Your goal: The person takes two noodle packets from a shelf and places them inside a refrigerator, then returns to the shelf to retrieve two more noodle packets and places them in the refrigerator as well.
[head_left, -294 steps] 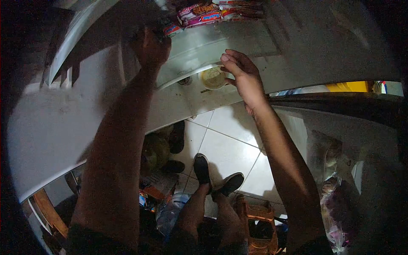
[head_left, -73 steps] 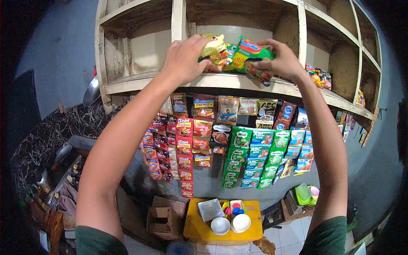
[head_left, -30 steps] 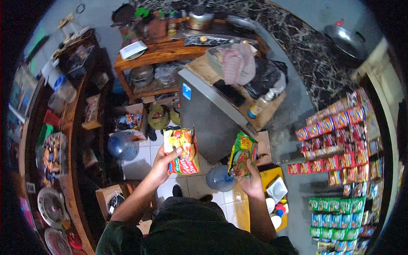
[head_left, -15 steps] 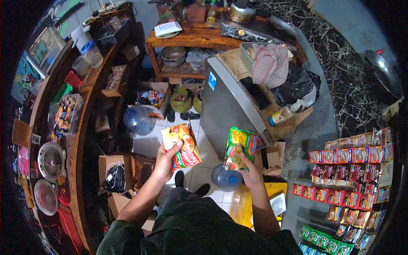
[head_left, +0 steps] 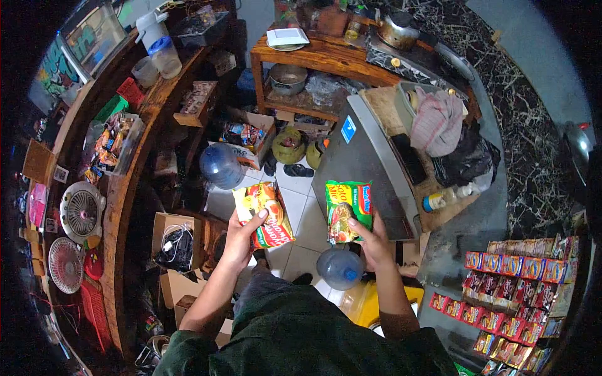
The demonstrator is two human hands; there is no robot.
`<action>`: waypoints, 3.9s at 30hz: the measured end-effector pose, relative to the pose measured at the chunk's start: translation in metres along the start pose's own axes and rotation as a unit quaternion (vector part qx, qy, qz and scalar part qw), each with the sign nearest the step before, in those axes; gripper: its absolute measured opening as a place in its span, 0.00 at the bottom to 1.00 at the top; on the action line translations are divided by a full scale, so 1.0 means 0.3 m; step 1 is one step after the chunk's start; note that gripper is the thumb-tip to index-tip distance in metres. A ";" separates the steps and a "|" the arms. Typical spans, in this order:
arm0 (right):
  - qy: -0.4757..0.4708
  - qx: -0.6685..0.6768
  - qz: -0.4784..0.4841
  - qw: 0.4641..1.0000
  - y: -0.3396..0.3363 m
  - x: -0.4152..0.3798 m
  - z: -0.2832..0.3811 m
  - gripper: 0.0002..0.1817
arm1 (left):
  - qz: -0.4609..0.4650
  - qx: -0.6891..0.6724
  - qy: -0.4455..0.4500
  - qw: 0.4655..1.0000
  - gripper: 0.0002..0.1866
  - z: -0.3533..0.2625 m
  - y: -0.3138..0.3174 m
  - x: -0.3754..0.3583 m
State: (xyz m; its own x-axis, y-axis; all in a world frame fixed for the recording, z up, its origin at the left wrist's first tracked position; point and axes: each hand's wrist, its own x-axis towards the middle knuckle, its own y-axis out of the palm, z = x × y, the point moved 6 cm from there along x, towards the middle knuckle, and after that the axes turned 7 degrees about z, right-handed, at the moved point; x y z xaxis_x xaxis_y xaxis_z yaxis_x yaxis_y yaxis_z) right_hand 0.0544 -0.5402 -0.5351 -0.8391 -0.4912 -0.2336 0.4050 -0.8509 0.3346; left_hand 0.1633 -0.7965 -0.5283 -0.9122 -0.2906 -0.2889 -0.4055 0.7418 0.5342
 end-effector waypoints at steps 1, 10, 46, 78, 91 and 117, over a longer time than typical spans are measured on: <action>-0.006 -0.021 0.006 1.000 0.016 0.026 0.004 0.29 | 0.007 0.002 0.005 1.000 0.20 -0.020 -0.018 0.018; -0.017 -0.042 -0.052 0.998 0.222 0.238 0.049 0.28 | 0.077 0.015 -0.027 0.997 0.21 -0.200 -0.193 0.267; -0.121 0.004 -0.203 0.972 -0.109 0.596 0.199 0.25 | 0.270 0.112 -0.150 0.945 0.17 -0.160 0.271 1.105; -0.219 0.151 -0.607 0.749 0.346 0.393 -0.029 0.28 | 0.578 0.199 -0.427 0.667 0.21 0.144 0.554 1.466; -0.192 0.188 -0.581 0.768 0.379 0.247 -0.088 0.28 | 0.590 0.162 -0.393 0.686 0.23 0.146 0.630 1.454; -0.246 0.194 -0.599 0.737 0.483 0.446 0.022 0.29 | 0.635 0.235 -0.372 0.635 0.36 0.178 0.617 1.524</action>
State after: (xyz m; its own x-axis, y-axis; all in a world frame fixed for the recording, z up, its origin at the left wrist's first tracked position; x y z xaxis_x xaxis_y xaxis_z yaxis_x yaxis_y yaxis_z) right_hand -0.0015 -0.7279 -0.5119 -0.5785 0.7776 -0.2461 -0.7880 -0.4549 0.4149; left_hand -0.3256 -0.7599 -0.6039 -0.1353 0.9584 -0.2513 0.8509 0.2423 0.4662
